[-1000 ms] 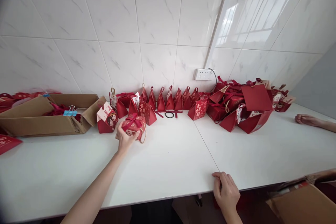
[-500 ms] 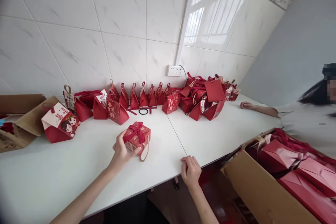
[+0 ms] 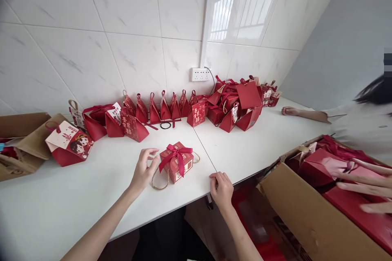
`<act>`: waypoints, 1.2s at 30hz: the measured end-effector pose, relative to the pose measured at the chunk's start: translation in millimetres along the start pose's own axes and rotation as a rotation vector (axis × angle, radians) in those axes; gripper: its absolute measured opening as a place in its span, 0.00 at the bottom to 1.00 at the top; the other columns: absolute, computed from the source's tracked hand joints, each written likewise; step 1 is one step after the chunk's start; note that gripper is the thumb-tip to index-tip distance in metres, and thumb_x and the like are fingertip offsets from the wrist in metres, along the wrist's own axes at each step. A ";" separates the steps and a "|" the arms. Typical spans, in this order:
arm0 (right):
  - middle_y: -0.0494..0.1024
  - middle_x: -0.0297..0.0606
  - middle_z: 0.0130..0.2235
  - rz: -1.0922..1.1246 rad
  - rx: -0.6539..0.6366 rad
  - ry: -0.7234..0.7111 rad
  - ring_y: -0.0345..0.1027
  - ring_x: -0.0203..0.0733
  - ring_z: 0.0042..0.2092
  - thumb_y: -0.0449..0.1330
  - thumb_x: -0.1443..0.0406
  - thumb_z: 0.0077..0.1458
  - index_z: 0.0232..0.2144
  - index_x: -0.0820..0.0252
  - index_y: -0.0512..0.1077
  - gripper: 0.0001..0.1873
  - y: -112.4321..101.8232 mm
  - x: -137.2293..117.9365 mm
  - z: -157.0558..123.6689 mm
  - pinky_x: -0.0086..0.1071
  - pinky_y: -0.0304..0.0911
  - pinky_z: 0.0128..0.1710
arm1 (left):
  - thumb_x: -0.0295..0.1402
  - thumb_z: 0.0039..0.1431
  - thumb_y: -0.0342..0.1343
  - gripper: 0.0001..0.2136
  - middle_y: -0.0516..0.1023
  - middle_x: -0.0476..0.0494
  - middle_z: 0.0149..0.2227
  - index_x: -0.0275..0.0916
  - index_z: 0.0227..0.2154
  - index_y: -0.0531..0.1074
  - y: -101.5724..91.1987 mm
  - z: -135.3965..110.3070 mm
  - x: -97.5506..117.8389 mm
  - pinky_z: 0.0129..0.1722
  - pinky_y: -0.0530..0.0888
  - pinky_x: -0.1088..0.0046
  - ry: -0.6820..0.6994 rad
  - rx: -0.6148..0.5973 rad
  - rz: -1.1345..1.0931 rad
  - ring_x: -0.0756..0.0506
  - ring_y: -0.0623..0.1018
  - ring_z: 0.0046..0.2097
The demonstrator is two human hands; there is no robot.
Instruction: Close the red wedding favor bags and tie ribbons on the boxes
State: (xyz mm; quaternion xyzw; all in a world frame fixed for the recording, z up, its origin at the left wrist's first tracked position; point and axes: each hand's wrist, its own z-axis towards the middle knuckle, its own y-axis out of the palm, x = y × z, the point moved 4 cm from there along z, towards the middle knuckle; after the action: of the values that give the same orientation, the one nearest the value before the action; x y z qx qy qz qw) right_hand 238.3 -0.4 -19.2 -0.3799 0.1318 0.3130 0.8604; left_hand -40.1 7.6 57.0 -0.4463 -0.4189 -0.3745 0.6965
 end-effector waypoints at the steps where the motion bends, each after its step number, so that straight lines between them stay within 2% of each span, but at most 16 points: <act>1: 0.71 0.35 0.21 0.015 -0.021 0.036 0.62 0.39 0.24 0.48 0.69 0.55 0.24 0.58 0.69 0.13 -0.8 0.5 0.8 0.31 0.56 0.25 | 0.44 0.53 0.52 0.14 0.69 0.41 0.46 0.41 0.38 0.69 1.8 8.4 1.2 0.53 0.66 0.59 -0.001 -0.031 -0.022 0.40 0.69 0.51; 6: 0.73 0.37 0.23 0.133 -0.158 0.220 0.64 0.41 0.24 0.48 0.64 0.55 0.27 0.58 0.71 0.12 -6.5 -2.9 10.4 0.32 0.57 0.23 | 0.46 0.52 0.53 0.21 0.71 0.38 0.55 0.39 0.45 0.70 14.0 41.4 -3.6 0.58 0.63 0.61 -0.064 -0.302 -0.176 0.38 0.65 0.60; 10: 0.75 0.38 0.27 0.285 -0.277 0.311 0.67 0.42 0.28 0.48 0.58 0.57 0.34 0.59 0.70 0.14 -3.1 -23.5 33.8 0.32 0.61 0.25 | 0.46 0.50 0.54 0.23 0.71 0.37 0.56 0.38 0.46 0.73 24.8 58.8 -10.1 0.59 0.62 0.60 -0.102 -0.485 -0.296 0.36 0.65 0.61; 15: 0.76 0.40 0.35 0.459 -0.387 0.353 0.70 0.42 0.35 0.48 0.53 0.59 0.35 0.58 0.69 0.17 11.4 -56.3 68.8 0.33 0.65 0.34 | 0.50 0.50 0.52 0.25 0.73 0.37 0.54 0.36 0.44 0.75 42.6 68.5 -11.6 0.56 0.66 0.60 -0.125 -0.584 -0.413 0.34 0.68 0.58; 19: 0.72 0.36 0.30 0.515 -0.429 0.411 0.66 0.40 0.30 0.47 0.49 0.59 0.28 0.57 0.63 0.19 11.5 -67.9 73.7 0.32 0.63 0.30 | 0.51 0.53 0.48 0.25 0.78 0.36 0.47 0.35 0.42 0.74 50.1 60.6 -13.2 0.51 0.69 0.59 -0.148 -0.524 -0.418 0.36 0.75 0.50; 23: 0.67 0.33 0.26 0.501 -0.481 0.508 0.63 0.40 0.29 0.47 0.44 0.57 0.24 0.56 0.57 0.23 3.5 -66.9 61.7 0.33 0.59 0.30 | 0.51 0.56 0.43 0.25 0.78 0.36 0.45 0.36 0.42 0.72 47.0 43.0 -15.8 0.50 0.70 0.61 -0.181 -0.350 -0.352 0.38 0.75 0.49; 27: 0.69 0.35 0.28 0.528 -0.618 0.573 0.63 0.42 0.32 0.46 0.43 0.56 0.24 0.57 0.62 0.26 3.4 -61.2 51.4 0.35 0.58 0.34 | 0.51 0.59 0.40 0.23 0.73 0.37 0.50 0.40 0.44 0.68 27.4 22.0 -15.5 0.49 0.70 0.63 -0.210 -0.154 -0.238 0.40 0.72 0.54; 30: 0.70 0.36 0.30 0.623 -0.655 0.600 0.64 0.42 0.34 0.47 0.42 0.56 0.26 0.59 0.66 0.27 8.4 -56.6 49.9 0.36 0.59 0.37 | 0.48 0.57 0.46 0.17 0.69 0.39 0.52 0.42 0.41 0.66 2.2 4.1 -10.5 0.50 0.67 0.64 -0.204 0.032 -0.118 0.41 0.68 0.55; 32: 0.70 0.36 0.31 0.677 -0.655 0.599 0.65 0.42 0.35 0.48 0.42 0.55 0.28 0.59 0.67 0.27 12.6 -55.4 51.2 0.36 0.61 0.38 | 0.45 0.53 0.50 0.13 0.70 0.42 0.46 0.42 0.34 0.65 -10.6 -10.1 -3.6 0.49 0.66 0.66 -0.188 0.107 -0.037 0.41 0.69 0.51; 33: 0.71 0.36 0.32 0.698 -0.654 0.599 0.66 0.42 0.36 0.48 0.42 0.55 0.29 0.59 0.67 0.27 14.7 -55.5 52.1 0.36 0.62 0.38 | 0.45 0.52 0.52 0.12 0.72 0.45 0.40 0.42 0.30 0.65 -13.4 -17.6 0.4 0.46 0.67 0.67 -0.183 0.105 -0.005 0.42 0.71 0.46; 36: 0.71 0.36 0.32 0.758 -0.650 0.605 0.67 0.41 0.35 0.51 0.41 0.52 0.30 0.59 0.66 0.27 19.9 -57.9 54.9 0.35 0.63 0.37 | 0.45 0.50 0.56 0.14 0.68 0.51 0.22 0.41 0.19 0.62 -8.0 -39.0 9.8 0.32 0.65 0.72 -0.217 -0.017 0.052 0.47 0.70 0.28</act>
State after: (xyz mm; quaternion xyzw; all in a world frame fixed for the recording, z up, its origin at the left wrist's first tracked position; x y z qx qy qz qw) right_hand 180.5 24.8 33.4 -0.6233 0.3953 0.5011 0.4518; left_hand -33.9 -33.0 58.7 -0.5009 -0.4768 -0.3092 0.6528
